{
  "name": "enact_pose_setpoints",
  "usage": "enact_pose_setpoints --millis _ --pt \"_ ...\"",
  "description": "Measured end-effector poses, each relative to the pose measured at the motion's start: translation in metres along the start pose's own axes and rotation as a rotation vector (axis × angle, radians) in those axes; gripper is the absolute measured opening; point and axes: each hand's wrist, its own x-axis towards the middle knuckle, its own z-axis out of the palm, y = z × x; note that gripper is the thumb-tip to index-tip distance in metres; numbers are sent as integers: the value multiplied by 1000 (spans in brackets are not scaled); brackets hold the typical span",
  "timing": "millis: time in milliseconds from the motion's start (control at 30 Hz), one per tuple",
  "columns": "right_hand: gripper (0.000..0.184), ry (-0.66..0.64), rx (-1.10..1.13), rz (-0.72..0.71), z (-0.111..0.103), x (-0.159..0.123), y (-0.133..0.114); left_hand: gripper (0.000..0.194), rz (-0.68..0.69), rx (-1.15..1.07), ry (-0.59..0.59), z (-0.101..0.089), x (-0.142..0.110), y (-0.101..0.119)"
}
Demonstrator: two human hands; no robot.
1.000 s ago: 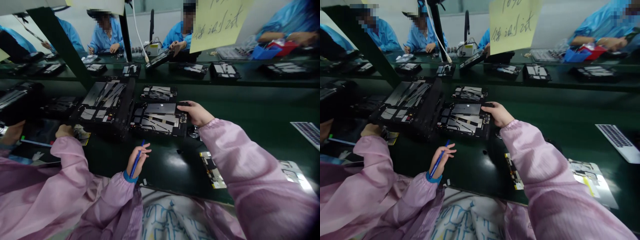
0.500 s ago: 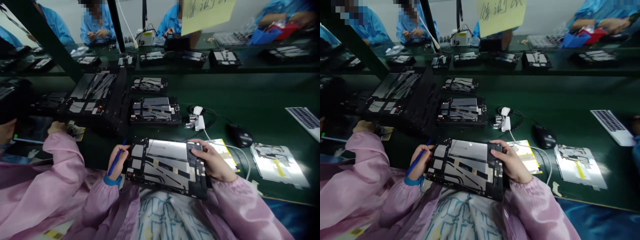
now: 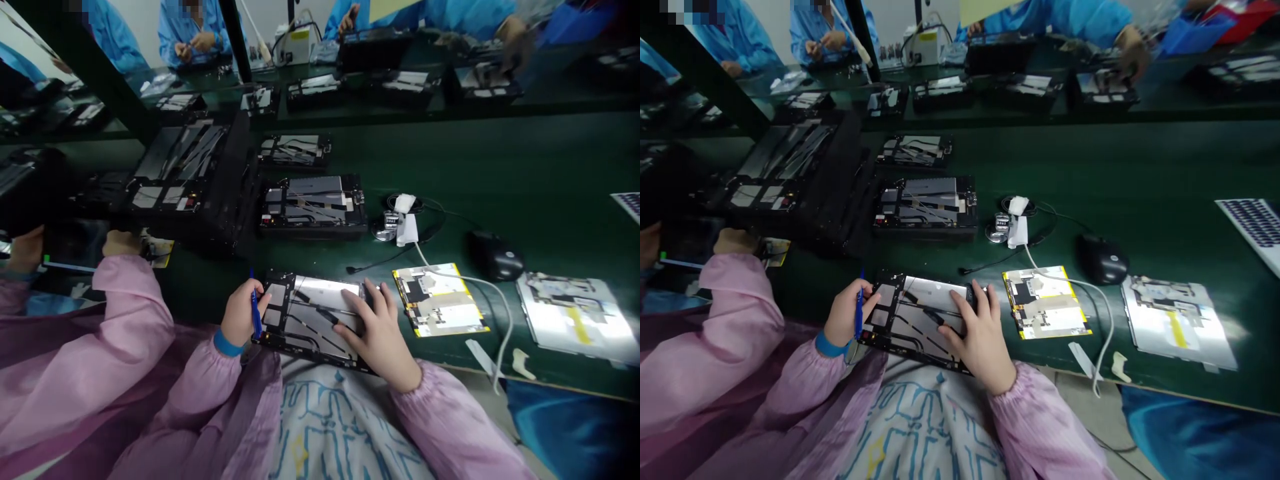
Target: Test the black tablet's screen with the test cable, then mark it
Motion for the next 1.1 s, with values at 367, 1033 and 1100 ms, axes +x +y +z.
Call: enact_pose_setpoints --millis 367,1033,1100 --pt "6 152 178 -90 -4 5 15 22 -132 -140 -72 -10 9 13" --pt "25 -194 690 -152 -30 27 32 23 -90 -255 11 -22 25 21" --pt "25 -198 662 -184 -34 27 29 21 -107 -265 -49 -28 26 30"
